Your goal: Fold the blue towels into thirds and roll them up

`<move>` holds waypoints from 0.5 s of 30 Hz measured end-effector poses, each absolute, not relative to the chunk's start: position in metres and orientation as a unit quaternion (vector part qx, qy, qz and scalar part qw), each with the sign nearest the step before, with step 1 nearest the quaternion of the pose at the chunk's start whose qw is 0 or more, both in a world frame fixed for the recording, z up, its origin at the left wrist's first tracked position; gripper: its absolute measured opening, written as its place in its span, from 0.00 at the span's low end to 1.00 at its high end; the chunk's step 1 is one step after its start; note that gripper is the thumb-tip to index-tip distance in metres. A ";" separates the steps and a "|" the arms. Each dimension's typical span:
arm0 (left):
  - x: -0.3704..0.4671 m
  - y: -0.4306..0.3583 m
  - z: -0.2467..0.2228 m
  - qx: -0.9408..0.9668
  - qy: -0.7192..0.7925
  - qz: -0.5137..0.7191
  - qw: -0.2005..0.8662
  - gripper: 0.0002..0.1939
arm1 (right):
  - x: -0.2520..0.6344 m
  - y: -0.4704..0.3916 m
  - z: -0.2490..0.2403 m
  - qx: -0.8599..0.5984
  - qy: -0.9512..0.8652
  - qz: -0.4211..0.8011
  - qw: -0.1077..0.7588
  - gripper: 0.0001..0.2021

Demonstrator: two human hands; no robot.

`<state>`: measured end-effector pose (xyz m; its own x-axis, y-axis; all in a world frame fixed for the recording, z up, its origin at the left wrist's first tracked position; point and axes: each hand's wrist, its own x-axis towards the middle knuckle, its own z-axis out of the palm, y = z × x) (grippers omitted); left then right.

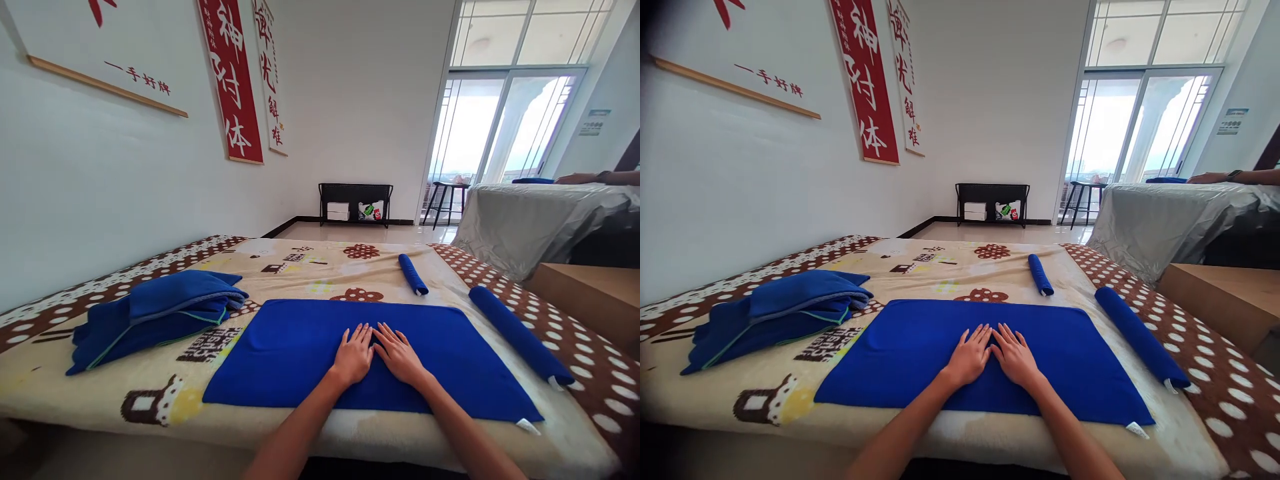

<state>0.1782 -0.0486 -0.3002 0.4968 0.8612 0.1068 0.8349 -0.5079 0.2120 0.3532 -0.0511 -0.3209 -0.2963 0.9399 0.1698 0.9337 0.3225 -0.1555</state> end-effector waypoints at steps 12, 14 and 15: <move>-0.038 -0.114 -0.331 0.628 0.750 0.168 -0.121 0.30 | 0.543 -0.158 -0.384 -0.747 -0.621 -0.130 0.198 0.31; -0.057 -0.122 -0.341 0.589 0.772 0.185 -0.151 0.29 | 0.547 -0.168 -0.387 -0.768 -0.586 -0.132 0.224 0.32; -0.063 -0.126 -0.345 0.571 0.780 0.198 -0.161 0.29 | 0.546 -0.171 -0.388 -0.774 -0.572 -0.131 0.237 0.32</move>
<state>-0.0630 -0.1263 -0.3453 -0.2959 0.8272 0.4776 0.9549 0.2697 0.1244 0.5463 -0.1710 -0.3875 0.3106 0.8241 0.4737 0.9481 -0.2324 -0.2172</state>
